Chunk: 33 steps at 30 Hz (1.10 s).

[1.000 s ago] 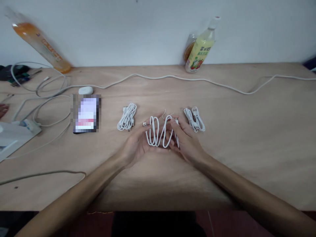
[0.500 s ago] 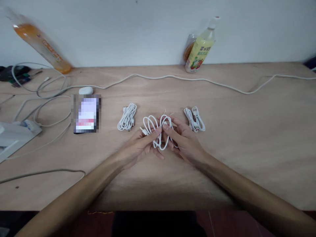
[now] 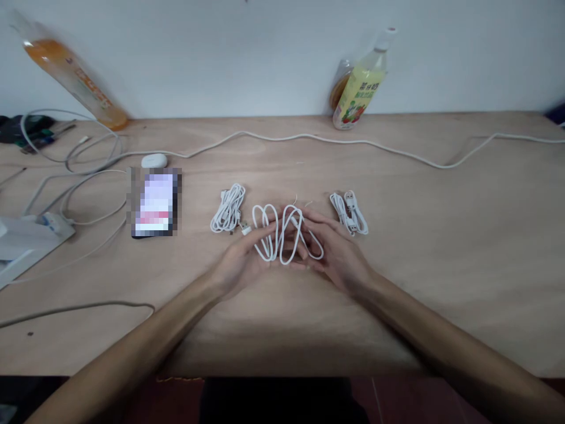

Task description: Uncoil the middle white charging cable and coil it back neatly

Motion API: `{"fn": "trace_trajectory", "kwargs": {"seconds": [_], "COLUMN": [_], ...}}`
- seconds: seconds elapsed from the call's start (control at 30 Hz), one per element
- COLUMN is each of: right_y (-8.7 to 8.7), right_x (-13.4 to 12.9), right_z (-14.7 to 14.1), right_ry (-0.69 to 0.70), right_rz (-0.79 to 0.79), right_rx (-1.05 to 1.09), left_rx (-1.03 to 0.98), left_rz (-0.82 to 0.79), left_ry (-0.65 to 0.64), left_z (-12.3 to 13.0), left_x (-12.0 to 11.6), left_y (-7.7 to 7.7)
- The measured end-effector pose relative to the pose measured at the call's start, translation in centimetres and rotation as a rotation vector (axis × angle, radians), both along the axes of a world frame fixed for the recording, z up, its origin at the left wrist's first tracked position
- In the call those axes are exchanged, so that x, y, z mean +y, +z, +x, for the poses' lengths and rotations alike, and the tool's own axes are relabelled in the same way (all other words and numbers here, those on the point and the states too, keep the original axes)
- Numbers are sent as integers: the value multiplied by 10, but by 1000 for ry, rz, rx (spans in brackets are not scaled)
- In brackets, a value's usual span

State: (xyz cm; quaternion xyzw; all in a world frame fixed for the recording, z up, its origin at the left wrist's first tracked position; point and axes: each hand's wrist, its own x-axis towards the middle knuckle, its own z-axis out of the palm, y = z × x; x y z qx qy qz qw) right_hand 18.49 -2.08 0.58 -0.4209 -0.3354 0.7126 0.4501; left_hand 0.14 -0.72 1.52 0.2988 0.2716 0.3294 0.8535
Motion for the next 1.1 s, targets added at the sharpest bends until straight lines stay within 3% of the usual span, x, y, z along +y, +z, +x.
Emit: {"fn": "trace_trajectory", "kwargs": {"seconds": [0.27, 0.6, 1.1], "right_y": [-10, -13, -16], "right_x": [3, 4, 7], "right_z": [1, 4, 7], "right_ry": [-41, -130, -181], "right_rz": [104, 47, 168], "right_rx": [-81, -58, -157], "left_rx": [-92, -64, -68], "left_rz": [-26, -34, -37], "left_ry": [-30, -25, 29], "left_z": [-6, -5, -13], "left_x": [5, 6, 9], "left_y": [-5, -4, -13]}}
